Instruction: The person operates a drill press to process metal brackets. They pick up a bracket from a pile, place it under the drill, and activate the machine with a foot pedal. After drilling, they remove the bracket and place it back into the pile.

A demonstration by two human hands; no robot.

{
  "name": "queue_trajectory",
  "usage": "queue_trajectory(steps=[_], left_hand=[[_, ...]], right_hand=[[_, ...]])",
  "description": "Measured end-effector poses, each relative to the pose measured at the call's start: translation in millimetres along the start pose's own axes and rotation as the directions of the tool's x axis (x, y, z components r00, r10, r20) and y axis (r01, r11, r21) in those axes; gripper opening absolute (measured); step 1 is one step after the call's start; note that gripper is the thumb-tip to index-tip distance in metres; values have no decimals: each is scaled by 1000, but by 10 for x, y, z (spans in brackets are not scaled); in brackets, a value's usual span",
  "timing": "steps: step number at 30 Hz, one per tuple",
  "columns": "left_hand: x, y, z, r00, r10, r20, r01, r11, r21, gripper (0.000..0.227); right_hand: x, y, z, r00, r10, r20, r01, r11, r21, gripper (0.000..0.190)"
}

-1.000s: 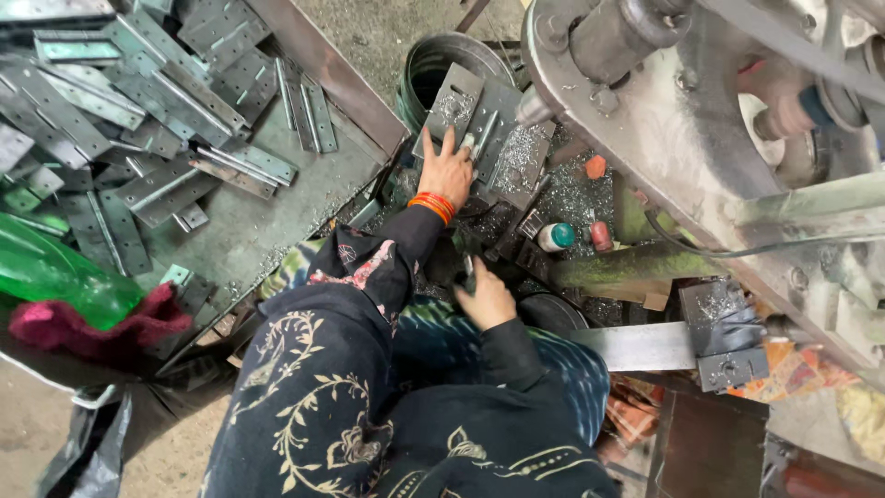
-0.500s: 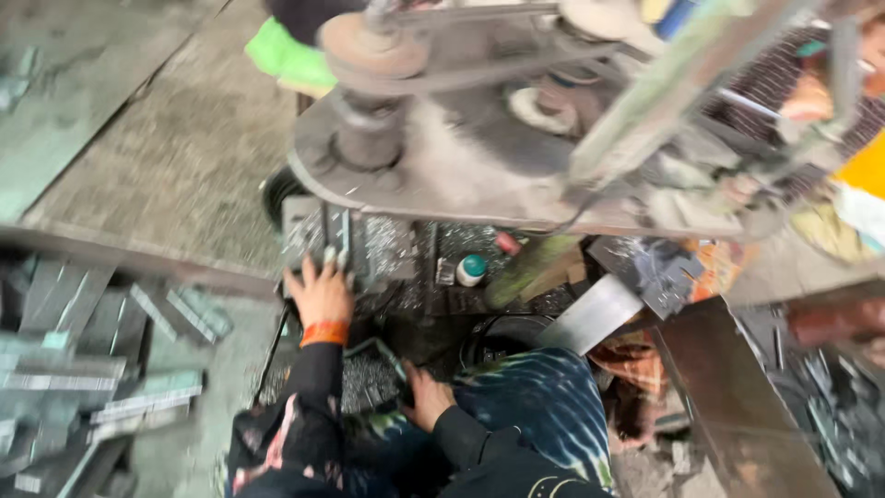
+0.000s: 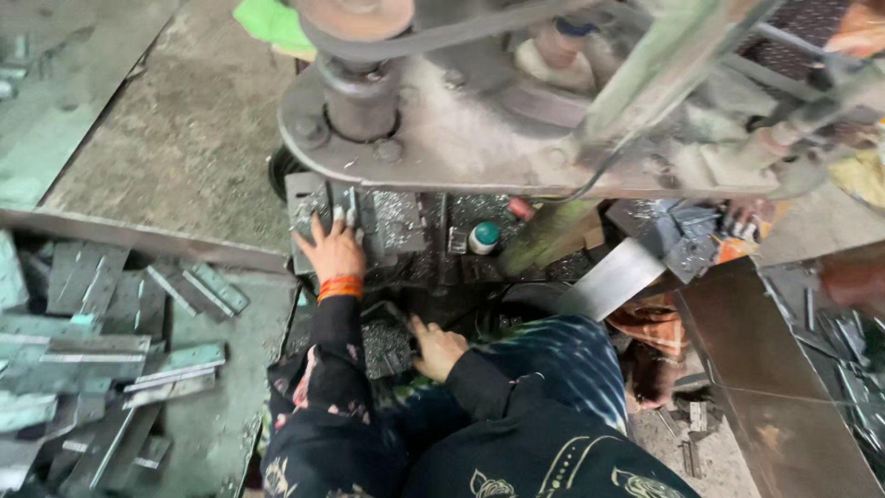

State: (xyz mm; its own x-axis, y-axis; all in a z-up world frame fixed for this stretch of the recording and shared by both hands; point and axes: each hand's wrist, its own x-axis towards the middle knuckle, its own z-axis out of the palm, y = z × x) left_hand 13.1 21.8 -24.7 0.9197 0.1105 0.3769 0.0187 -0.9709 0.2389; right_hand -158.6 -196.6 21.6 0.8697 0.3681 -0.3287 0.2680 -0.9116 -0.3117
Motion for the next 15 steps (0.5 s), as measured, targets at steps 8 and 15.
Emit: queue_trajectory(steps=[8,15], left_hand=[[-212,72,-304,990,0,138,-8,998,56,39],[-255,91,-428,991,1,137,-5,1000,28,46]], right_hand=[[-33,86,281,998,55,-19,-55,998,10,89],[61,-105,-226,1000,-14,-2,14,994,-107,88]])
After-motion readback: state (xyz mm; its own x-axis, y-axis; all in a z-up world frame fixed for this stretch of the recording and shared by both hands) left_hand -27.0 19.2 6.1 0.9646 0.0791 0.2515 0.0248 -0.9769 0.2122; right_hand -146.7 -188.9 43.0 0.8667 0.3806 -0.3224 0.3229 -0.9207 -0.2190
